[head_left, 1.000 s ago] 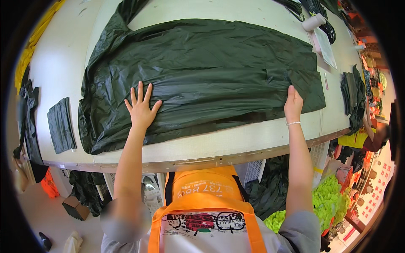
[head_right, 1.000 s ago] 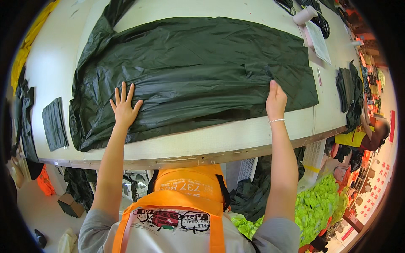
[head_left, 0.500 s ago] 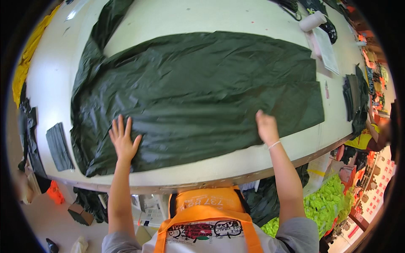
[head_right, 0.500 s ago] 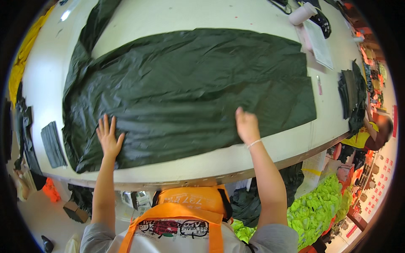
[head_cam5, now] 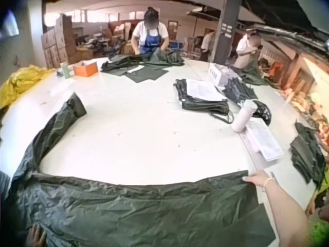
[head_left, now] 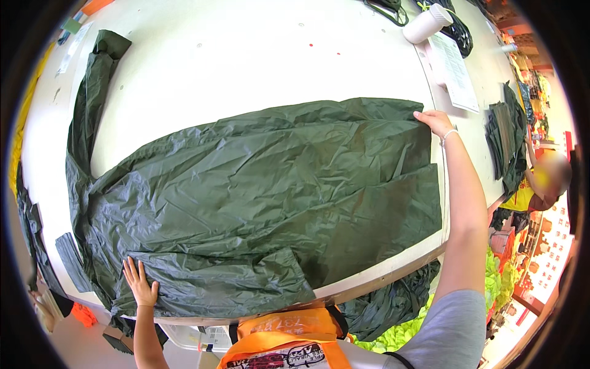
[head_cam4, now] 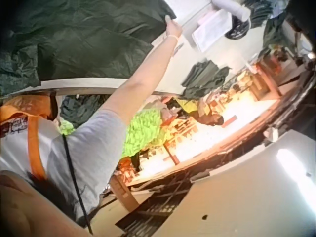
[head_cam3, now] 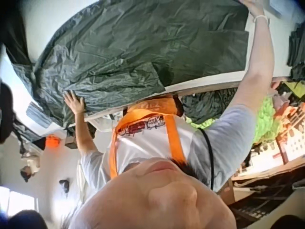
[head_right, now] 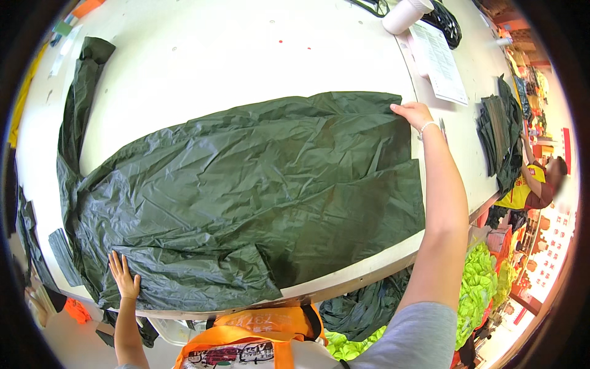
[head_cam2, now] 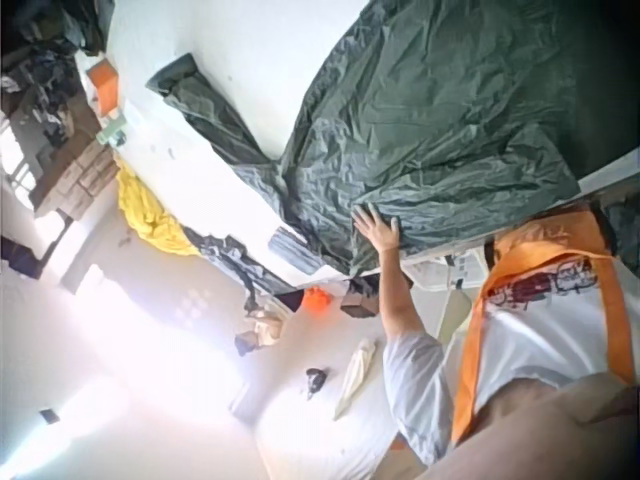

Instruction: The person lays a dark green jacket flat on a white table, fastens the front zipper and snaps, then folds the sleeves and body into a compact rectangle. The person smooths the fabric and places the folded jacket aside before repeating the process with another jacket.

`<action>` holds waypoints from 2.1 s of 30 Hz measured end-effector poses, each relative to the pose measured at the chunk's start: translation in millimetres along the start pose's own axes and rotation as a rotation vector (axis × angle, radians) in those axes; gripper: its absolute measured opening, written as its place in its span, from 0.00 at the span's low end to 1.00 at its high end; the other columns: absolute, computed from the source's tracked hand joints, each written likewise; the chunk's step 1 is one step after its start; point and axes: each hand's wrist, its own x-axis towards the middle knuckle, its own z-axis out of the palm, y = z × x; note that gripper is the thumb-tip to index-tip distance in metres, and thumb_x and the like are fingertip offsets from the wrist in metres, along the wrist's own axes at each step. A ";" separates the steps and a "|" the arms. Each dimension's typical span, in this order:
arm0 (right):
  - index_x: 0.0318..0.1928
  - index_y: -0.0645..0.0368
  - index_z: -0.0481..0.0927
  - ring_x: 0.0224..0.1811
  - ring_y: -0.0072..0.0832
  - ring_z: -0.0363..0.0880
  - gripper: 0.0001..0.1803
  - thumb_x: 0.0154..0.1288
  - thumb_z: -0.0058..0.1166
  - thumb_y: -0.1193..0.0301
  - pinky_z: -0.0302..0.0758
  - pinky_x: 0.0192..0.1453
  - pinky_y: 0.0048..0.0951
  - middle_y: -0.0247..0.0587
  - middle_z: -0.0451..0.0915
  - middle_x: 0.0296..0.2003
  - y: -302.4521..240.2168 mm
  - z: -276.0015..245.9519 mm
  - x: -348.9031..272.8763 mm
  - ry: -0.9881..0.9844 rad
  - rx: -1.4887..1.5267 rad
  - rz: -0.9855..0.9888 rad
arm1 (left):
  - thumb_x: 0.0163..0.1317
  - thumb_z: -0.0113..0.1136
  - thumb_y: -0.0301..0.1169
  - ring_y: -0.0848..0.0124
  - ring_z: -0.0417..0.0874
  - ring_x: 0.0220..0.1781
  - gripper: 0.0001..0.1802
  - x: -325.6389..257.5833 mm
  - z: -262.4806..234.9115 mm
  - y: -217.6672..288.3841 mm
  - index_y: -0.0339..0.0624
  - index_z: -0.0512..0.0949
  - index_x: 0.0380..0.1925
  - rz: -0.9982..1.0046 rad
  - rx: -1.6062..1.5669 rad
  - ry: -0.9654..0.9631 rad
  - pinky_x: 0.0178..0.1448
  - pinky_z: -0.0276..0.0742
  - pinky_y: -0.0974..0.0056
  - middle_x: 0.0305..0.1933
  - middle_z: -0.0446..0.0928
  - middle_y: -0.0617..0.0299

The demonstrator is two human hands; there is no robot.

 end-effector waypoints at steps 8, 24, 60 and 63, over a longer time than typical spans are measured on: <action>0.43 0.65 0.78 0.39 0.33 0.79 0.21 0.66 0.51 0.57 0.76 0.47 0.34 0.45 0.81 0.40 -51.8 -37.0 44.5 -0.273 0.660 0.107 | 0.61 0.37 0.59 0.42 0.39 0.75 0.44 -0.3 -9.7 2.1 0.36 0.53 0.67 0.004 0.038 -0.079 0.73 0.36 0.42 0.74 0.40 0.43; 0.66 0.53 0.63 0.64 0.23 0.65 0.26 0.69 0.48 0.66 0.60 0.68 0.29 0.34 0.64 0.65 -52.5 -85.2 125.7 -0.365 0.869 -0.198 | 0.52 0.51 0.57 0.43 0.42 0.74 0.43 11.8 -31.9 12.4 0.37 0.63 0.61 -0.072 -0.042 -0.170 0.73 0.37 0.42 0.73 0.46 0.44; 0.48 0.57 0.74 0.43 0.47 0.73 0.16 0.59 0.50 0.79 0.71 0.47 0.37 0.49 0.74 0.40 -192.3 82.1 -79.5 0.272 -0.600 -0.874 | 0.59 0.57 0.52 0.52 0.82 0.33 0.31 239.3 -108.9 -201.9 0.26 0.79 0.31 -0.539 -0.347 0.456 0.40 0.73 0.53 0.30 0.80 0.39; 0.58 0.53 0.73 0.37 0.43 0.73 0.32 0.49 0.49 0.87 0.70 0.43 0.37 0.45 0.72 0.35 -158.8 39.7 -170.0 0.450 -0.602 -1.077 | 0.61 0.54 0.54 0.53 0.82 0.33 0.33 125.2 -98.1 -237.6 0.25 0.80 0.32 -0.974 -0.491 0.705 0.38 0.73 0.54 0.31 0.81 0.41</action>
